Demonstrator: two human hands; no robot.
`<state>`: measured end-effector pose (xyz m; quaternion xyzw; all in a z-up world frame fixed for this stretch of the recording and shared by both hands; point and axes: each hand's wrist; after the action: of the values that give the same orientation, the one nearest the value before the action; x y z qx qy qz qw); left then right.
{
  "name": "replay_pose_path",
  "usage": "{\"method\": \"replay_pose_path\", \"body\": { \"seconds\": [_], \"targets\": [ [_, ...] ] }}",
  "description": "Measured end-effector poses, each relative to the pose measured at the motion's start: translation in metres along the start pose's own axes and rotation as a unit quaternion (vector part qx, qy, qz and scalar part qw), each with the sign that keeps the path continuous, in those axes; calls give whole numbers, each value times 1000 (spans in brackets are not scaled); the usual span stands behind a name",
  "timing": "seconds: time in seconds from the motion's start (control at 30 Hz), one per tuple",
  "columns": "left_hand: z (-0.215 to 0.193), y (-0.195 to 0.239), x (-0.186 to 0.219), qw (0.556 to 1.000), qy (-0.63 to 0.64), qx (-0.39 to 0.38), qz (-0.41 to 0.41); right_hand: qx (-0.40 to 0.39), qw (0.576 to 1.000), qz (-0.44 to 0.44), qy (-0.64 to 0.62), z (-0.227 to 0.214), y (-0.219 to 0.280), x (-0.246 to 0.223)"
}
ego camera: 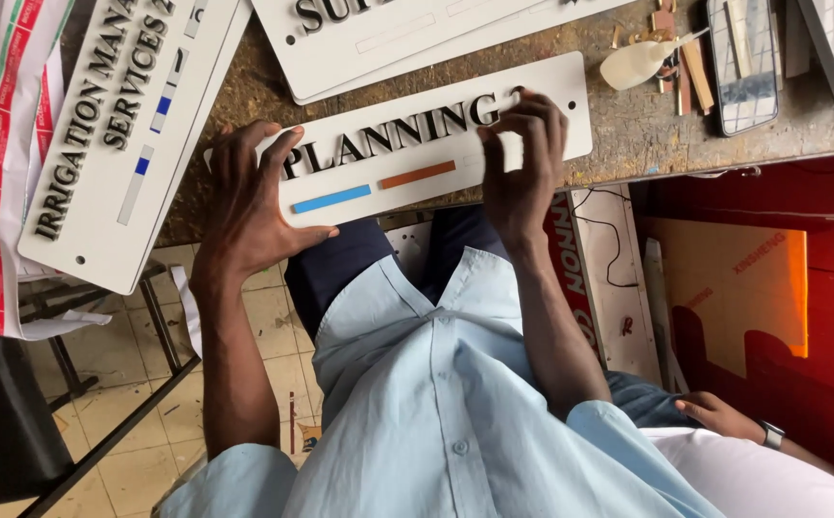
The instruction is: Applying colored adhesive strips to white plastic signboards using liquid glue.
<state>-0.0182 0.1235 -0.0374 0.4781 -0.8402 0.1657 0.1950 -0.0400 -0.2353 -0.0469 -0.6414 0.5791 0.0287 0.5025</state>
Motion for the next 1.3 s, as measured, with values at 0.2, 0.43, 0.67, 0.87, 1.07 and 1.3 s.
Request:
{"method": "replay_pose_path", "body": {
  "seconds": [0.2,0.43,0.67,0.87,1.07,1.3],
  "targets": [
    [-4,2,4,1000,-2,-10,-2,-67,996,-52,-10,-1,27,14],
    [-1,3,3,1000,0,4,10,-270,959,-72,51,1,33,-39],
    [-1,2,3,1000,-12,-2,0,-309,942,-48,119,13,34,-45],
    [0,2,3,1000,-4,7,7,-326,930,-52,163,26,30,-45],
    [-5,0,10,1000,-12,7,-2,-334,925,-16,183,17,33,-45],
    [-2,1,5,1000,-25,12,8,-357,909,7,213,-9,33,-34]
  ]
}}
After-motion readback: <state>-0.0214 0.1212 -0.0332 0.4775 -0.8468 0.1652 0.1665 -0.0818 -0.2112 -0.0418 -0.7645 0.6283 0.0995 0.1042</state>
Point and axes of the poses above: each hand's wrist, its own y-axis away from the middle knuckle, its own z-axis out of the palm, x = y × z, and after that the axes turned 2 degrees about x, right-handed
